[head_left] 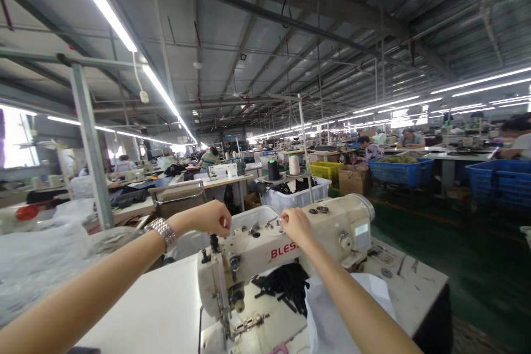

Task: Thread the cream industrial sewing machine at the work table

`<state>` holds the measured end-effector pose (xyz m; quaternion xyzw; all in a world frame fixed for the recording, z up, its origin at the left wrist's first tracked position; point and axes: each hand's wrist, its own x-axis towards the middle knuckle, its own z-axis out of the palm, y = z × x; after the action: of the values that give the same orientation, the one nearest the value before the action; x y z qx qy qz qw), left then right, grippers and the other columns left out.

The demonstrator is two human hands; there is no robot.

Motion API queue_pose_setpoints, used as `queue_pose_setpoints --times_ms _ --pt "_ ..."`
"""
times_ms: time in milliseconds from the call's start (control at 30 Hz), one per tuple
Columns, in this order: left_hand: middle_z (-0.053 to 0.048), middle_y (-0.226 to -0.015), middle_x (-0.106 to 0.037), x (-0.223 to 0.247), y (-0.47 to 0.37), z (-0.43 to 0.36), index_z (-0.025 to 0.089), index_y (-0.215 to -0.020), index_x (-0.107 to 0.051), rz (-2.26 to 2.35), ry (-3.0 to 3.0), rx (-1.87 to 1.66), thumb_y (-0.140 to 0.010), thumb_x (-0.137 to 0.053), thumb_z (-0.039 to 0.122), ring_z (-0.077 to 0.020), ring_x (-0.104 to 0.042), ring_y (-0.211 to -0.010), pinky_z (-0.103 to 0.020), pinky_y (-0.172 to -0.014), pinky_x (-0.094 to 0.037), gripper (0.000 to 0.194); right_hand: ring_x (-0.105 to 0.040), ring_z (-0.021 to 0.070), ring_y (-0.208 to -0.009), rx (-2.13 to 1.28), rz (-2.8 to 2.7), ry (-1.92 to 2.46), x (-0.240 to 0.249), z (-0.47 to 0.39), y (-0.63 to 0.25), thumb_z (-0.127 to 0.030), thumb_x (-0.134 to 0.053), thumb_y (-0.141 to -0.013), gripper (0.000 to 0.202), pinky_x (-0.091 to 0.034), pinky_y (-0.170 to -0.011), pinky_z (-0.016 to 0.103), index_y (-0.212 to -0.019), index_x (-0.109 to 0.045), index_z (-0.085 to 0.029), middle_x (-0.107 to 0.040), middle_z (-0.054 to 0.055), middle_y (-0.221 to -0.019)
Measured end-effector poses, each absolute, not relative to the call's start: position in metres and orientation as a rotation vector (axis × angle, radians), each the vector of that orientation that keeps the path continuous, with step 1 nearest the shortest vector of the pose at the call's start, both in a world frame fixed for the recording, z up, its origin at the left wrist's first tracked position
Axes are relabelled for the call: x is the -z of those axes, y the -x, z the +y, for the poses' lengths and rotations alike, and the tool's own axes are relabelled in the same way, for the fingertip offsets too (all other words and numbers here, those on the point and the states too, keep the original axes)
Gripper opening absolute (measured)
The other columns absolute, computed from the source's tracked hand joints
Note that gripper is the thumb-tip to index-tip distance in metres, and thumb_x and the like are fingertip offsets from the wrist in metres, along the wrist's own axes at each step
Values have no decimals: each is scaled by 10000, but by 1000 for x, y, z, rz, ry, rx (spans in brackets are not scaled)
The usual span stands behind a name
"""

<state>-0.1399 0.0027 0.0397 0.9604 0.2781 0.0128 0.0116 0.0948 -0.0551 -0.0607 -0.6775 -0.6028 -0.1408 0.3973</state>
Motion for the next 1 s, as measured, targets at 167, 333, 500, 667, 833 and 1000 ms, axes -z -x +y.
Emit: queue_pose_setpoints --times_ms 167,333,500,667,833,1000 --pt "27 -559 -565 -35 146 -6 178 -663 -657 785 -2989 -128 -606 -560 243 -84 -495 -494 -137 -447 -344 130 -540 134 -741 318 -1548 1748 63 -53 -96 -168 -539 -782 81 -412 -723 312 -717 -581 -142 -585 -6 -702" --pt "30 -559 -550 -33 148 -10 161 -688 -651 722 -2955 -161 -615 -551 227 -79 -483 -507 -138 -467 -340 141 -549 123 -720 277 -1556 1740 63 -55 -97 -146 -524 -791 72 -423 -703 294 -750 -583 -133 -598 -5 -720" --pt "39 -542 -532 -23 149 -19 166 -652 -634 610 -2947 -125 -611 -560 215 -72 -470 -488 -138 -449 -323 98 -547 118 -688 246 -1578 1738 59 -54 -96 -123 -545 -767 58 -422 -695 289 -738 -593 -136 -597 -13 -687" --pt "38 -544 -532 -18 146 -33 169 -640 -623 536 -2984 -112 -606 -577 211 -70 -452 -472 -148 -448 -318 71 -546 117 -672 227 -1594 1748 57 -54 -95 -114 -562 -752 50 -424 -687 288 -727 -599 -136 -593 -17 -666" --pt "33 -554 -532 -21 146 -41 171 -653 -624 511 -2976 -120 -613 -580 215 -74 -448 -479 -154 -456 -322 75 -549 125 -725 236 -1581 1763 58 -52 -95 -122 -550 -769 54 -424 -719 308 -732 -589 -129 -595 -9 -714" --pt "33 -565 -540 -19 147 -40 170 -656 -621 505 -2958 -107 -614 -577 209 -73 -454 -482 -153 -458 -324 73 -551 120 -720 225 -1588 1755 59 -52 -96 -133 -539 -782 56 -429 -717 304 -754 -587 -131 -596 -12 -724"
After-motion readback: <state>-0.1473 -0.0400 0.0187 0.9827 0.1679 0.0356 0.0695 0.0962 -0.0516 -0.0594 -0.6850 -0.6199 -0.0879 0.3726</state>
